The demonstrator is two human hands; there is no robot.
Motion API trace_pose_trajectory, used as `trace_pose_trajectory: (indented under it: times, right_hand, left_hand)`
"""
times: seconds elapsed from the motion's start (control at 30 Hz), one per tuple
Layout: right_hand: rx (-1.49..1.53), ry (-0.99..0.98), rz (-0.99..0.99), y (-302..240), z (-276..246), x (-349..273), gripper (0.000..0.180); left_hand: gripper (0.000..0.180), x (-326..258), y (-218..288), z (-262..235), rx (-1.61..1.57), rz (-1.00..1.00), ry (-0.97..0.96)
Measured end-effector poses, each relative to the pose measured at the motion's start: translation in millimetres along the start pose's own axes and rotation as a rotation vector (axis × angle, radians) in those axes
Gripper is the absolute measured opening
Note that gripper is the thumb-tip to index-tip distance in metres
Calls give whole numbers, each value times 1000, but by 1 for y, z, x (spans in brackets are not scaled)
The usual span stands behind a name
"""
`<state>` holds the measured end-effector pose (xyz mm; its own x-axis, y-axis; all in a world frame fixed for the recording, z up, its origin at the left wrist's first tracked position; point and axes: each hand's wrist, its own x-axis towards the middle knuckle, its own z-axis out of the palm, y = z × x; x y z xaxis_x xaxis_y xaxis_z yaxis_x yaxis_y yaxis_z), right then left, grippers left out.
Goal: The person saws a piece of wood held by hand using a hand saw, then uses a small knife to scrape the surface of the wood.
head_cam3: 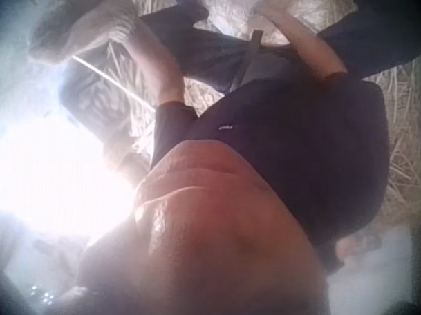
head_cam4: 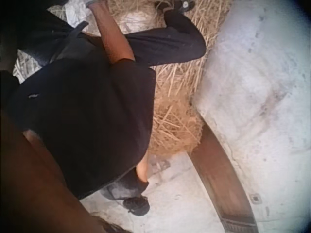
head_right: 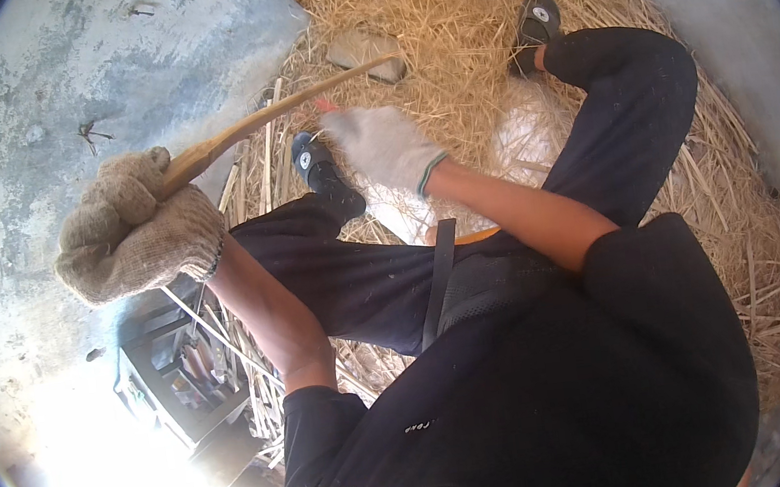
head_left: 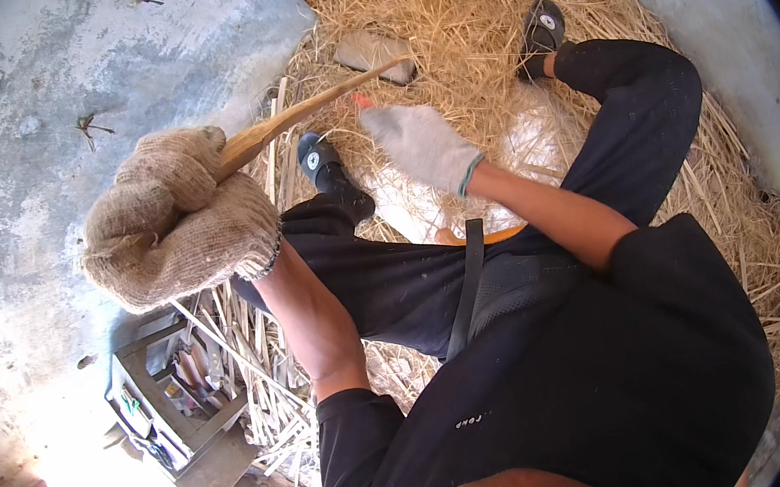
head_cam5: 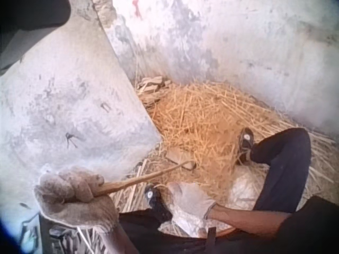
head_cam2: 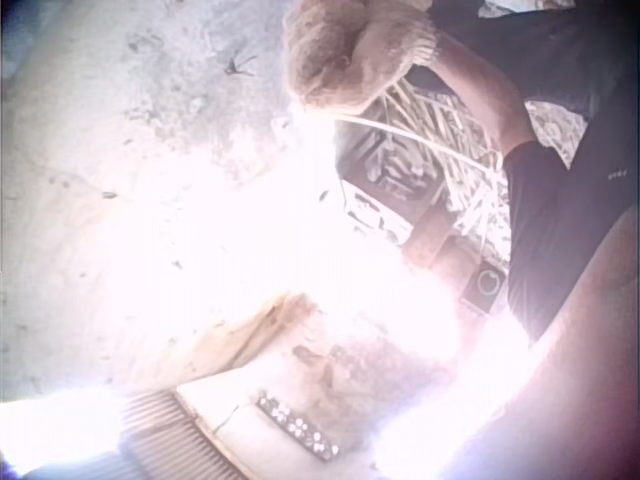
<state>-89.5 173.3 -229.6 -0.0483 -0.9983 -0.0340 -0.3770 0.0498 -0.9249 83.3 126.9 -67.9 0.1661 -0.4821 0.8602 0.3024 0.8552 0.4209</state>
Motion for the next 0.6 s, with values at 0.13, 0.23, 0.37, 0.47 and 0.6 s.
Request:
trace_pose_trajectory:
  times: [0.13,0.23,0.37,0.47,0.6]
  right_hand:
    - [-292,-143,230,85,-17,20,73]
    - [-161,16,125,71,-5,17,75]
    - [69,-31,31,-31,-20,-16,65]
    - [204,-75,-94,-48,-13,-24,49]
    - [7,-25,-212,-42,-11,-22,44]
  left_hand:
    - [49,-5,-5,18,-32,85,-7]
    - [48,-1,-2,23,79,83,39]
    - [42,0,0,12,116,-21,225]
    - [42,0,-1,7,-31,-6,-60]
    - [39,-4,1,9,-41,13,-128]
